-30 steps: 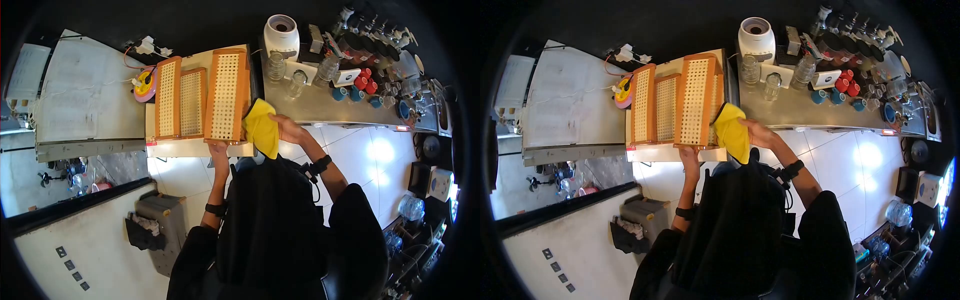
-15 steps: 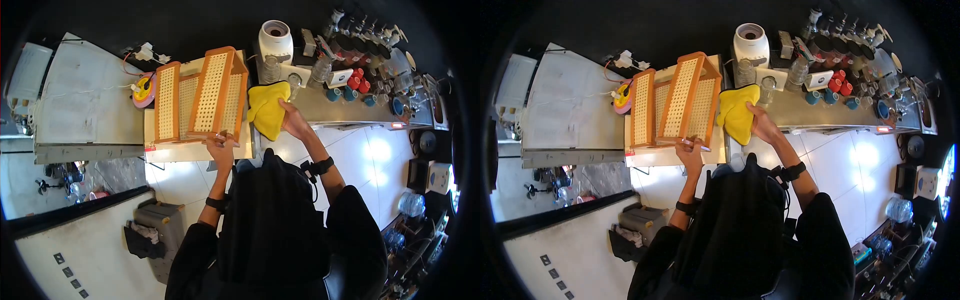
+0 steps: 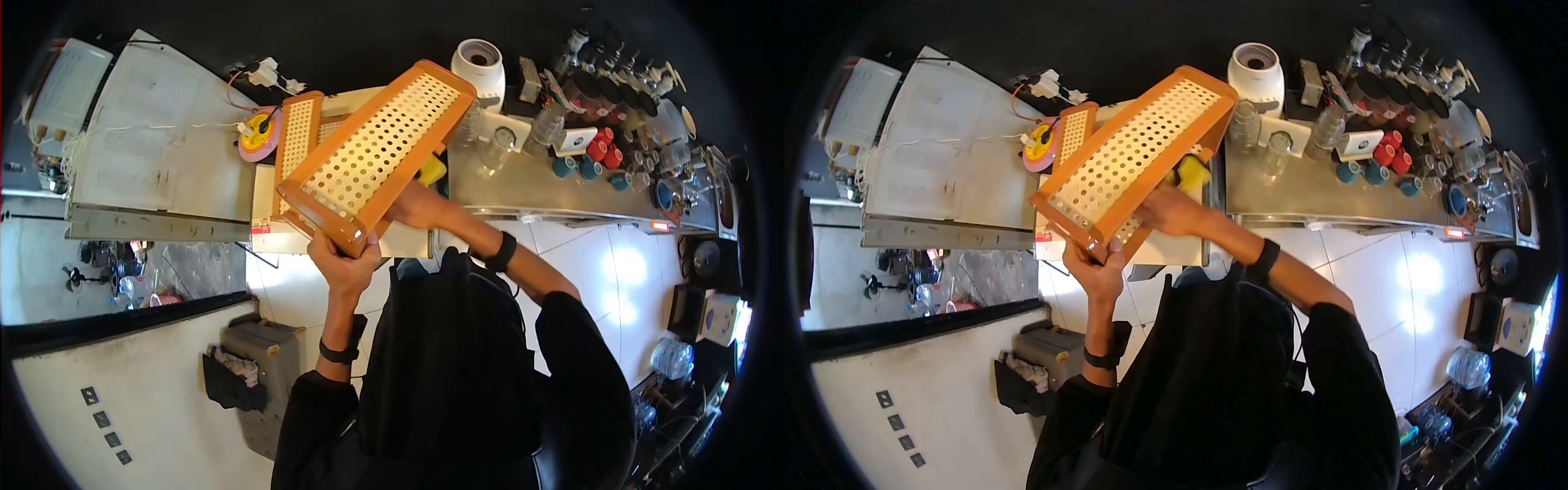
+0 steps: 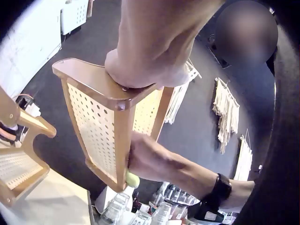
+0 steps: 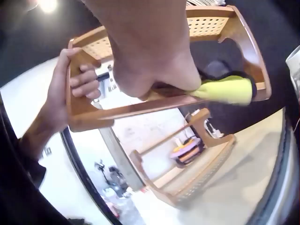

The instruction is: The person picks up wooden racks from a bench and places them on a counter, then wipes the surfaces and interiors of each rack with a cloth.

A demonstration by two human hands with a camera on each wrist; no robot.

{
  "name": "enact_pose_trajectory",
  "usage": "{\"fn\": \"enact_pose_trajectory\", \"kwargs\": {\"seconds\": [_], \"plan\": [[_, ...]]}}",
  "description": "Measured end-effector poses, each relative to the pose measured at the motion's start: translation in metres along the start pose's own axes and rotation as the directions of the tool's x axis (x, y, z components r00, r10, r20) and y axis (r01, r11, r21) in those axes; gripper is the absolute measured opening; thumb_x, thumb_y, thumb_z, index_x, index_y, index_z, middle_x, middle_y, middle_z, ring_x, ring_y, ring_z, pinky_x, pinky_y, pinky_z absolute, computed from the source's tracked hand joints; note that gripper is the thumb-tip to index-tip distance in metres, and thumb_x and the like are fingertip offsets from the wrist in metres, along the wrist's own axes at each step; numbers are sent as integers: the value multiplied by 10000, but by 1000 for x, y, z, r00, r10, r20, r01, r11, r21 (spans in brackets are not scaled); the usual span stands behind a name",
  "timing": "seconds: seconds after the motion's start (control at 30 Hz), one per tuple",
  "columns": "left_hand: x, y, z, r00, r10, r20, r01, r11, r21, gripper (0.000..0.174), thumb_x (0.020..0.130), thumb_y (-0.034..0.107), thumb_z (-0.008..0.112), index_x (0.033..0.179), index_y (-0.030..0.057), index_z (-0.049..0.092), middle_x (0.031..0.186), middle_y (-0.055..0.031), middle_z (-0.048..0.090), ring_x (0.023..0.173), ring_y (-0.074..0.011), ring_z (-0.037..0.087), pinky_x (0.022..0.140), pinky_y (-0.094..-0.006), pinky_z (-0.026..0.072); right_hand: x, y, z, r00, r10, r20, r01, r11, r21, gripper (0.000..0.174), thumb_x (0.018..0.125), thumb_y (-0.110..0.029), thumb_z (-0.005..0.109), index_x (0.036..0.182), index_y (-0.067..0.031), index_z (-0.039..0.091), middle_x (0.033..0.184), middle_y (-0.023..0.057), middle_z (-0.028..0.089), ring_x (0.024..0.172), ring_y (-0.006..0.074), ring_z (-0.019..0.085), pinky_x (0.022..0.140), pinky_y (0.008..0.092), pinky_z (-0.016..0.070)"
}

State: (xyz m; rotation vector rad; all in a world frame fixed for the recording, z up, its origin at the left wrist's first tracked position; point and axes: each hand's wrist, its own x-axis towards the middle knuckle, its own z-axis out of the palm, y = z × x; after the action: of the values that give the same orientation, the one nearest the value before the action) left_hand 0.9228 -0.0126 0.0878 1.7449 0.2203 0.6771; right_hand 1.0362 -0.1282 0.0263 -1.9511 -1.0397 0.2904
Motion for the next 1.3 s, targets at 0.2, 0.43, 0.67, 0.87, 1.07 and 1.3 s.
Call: {"fn": "enact_pose_trajectory", "kwargs": {"seconds": [0.2,0.43,0.67,0.87,1.07,1.3], "plan": [[21,53,-20,959,-143,243,149,989,-7,409,668,106,788,972,-13,542,871,-48,608,800,-99,571,733,-246,468,20,-29,-8,979,-168,119,132,956,264,348,859,-123,539,1194,-30,520,1156,199,567,1095,343,528,953,396,410],[21,30,-19,968,-70,242,124,969,-214,372,733,296,743,876,12,550,682,36,532,611,-47,489,561,-180,368,11,-41,-7,918,-355,-178,334,932,-138,276,878,-119,513,1140,-53,566,1099,145,617,987,302,587,836,378,471],[41,25,-22,999,-34,-4,32,959,-280,629,781,620,613,891,2,566,662,58,474,565,-9,410,492,-160,287,22,4,-31,962,-262,-77,238,943,-231,234,839,-83,510,1046,17,554,1002,234,590,904,385,587,821,430,470],[50,35,-15,997,28,66,-17,988,-155,783,754,726,514,991,-21,499,691,8,490,497,-27,432,427,-158,300,20,17,-83,995,103,10,-89,894,-440,280,797,-69,532,1061,17,559,1008,234,590,947,388,572,843,430,457],[67,25,3,996,82,-39,-90,964,-249,735,787,687,540,921,-36,529,643,53,470,507,-6,386,442,-165,265,14,-72,-56,963,-267,-40,269,961,56,296,797,-90,537,1071,18,573,971,224,620,931,377,588,834,433,467],[73,46,0,985,171,32,-159,961,-225,832,811,773,307,1090,5,460,555,56,295,430,-23,251,411,-180,158,29,30,-118,966,-144,-214,60,932,-357,286,817,-92,516,1058,41,596,1002,239,606,952,359,586,864,416,463]]}}
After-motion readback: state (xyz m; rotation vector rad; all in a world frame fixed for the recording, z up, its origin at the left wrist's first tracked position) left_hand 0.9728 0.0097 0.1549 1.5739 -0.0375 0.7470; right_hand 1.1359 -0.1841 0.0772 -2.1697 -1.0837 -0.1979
